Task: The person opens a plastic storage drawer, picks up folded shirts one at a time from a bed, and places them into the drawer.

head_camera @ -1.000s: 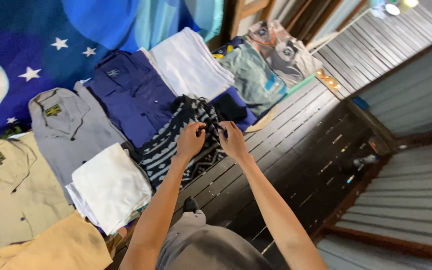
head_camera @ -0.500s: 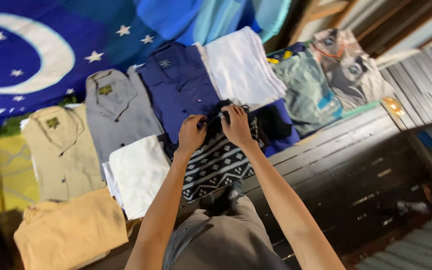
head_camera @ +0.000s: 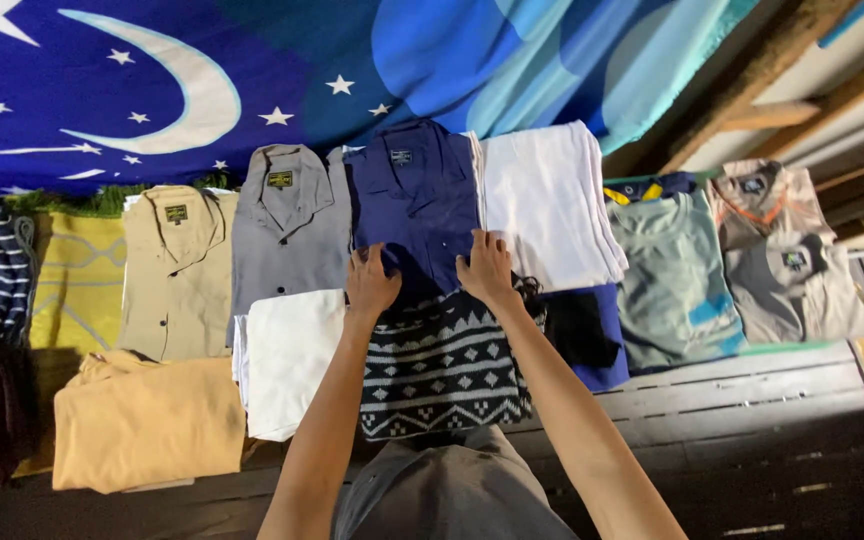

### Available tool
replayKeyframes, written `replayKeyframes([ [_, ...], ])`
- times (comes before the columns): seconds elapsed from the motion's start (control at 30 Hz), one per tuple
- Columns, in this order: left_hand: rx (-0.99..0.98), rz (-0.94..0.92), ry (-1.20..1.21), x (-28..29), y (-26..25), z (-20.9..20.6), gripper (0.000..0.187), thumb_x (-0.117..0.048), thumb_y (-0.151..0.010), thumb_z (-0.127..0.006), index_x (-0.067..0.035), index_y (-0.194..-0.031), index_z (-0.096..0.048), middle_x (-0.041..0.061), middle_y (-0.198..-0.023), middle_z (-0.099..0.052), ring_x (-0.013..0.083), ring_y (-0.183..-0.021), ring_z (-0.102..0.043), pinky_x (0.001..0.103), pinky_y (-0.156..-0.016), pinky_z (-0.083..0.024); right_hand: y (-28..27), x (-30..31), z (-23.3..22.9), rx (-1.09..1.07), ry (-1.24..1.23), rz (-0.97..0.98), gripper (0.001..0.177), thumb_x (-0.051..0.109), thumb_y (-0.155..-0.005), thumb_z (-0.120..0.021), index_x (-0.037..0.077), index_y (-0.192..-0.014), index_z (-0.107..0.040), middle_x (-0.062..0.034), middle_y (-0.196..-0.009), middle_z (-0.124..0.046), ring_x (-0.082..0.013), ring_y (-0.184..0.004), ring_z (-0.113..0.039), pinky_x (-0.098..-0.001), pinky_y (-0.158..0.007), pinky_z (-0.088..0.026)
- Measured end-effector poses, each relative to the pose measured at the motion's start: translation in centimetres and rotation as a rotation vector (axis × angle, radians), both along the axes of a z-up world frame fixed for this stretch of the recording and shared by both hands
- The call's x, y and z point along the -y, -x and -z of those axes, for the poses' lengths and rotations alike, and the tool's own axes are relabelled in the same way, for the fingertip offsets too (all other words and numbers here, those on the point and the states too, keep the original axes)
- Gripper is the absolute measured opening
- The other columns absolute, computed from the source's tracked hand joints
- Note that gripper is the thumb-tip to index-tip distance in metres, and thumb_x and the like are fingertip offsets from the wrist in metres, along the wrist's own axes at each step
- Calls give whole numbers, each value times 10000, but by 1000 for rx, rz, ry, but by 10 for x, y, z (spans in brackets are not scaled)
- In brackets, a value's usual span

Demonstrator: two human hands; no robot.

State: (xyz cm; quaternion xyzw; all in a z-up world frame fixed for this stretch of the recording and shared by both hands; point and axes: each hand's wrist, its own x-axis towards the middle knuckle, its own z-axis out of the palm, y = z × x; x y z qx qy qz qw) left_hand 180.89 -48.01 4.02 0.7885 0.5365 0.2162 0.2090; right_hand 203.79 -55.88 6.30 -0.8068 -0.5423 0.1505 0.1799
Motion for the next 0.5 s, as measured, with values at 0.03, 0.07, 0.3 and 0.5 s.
replayKeyframes([
  [0.03,-16,-24,17,-5,-1,5,687,-220,-777,-783,-82,-1403,-535,314,-1380,-520,512,-1286,-478,546,-1034,-436,-1,-5,-1,2,12,5,652,304,-929,-658,-11,-1440,-405,-274,-1389,-478,-448,-1275,-469,-544,-1049,-406],
  [0.07,-34,-49,41,-8,-3,12,725,-232,-778,-788,-67,-1425,-505,334,-1407,-492,528,-1289,-466,552,-1046,-424,-1,-7,-1,2,32,7,660,299,-920,-666,-19,-1433,-399,-290,-1392,-460,-447,-1270,-461,-537,-1043,-409],
  [0.3,-146,-117,-69,-21,-15,45,854,-327,-737,-826,-35,-1445,-450,456,-1453,-382,590,-1290,-442,588,-1092,-391,-25,-24,-11,-140,173,55,580,304,-944,-663,-45,-1359,-455,-278,-1270,-562,-427,-1078,-656,-474,-896,-560],
  [0.5,-143,-179,39,-26,-17,46,878,-311,-733,-824,-62,-1476,-427,445,-1501,-312,600,-1336,-393,604,-1075,-377,-39,-36,0,-234,159,-28,427,255,-929,-694,-31,-1216,-559,-227,-1079,-681,-370,-992,-715,-447,-878,-588],
])
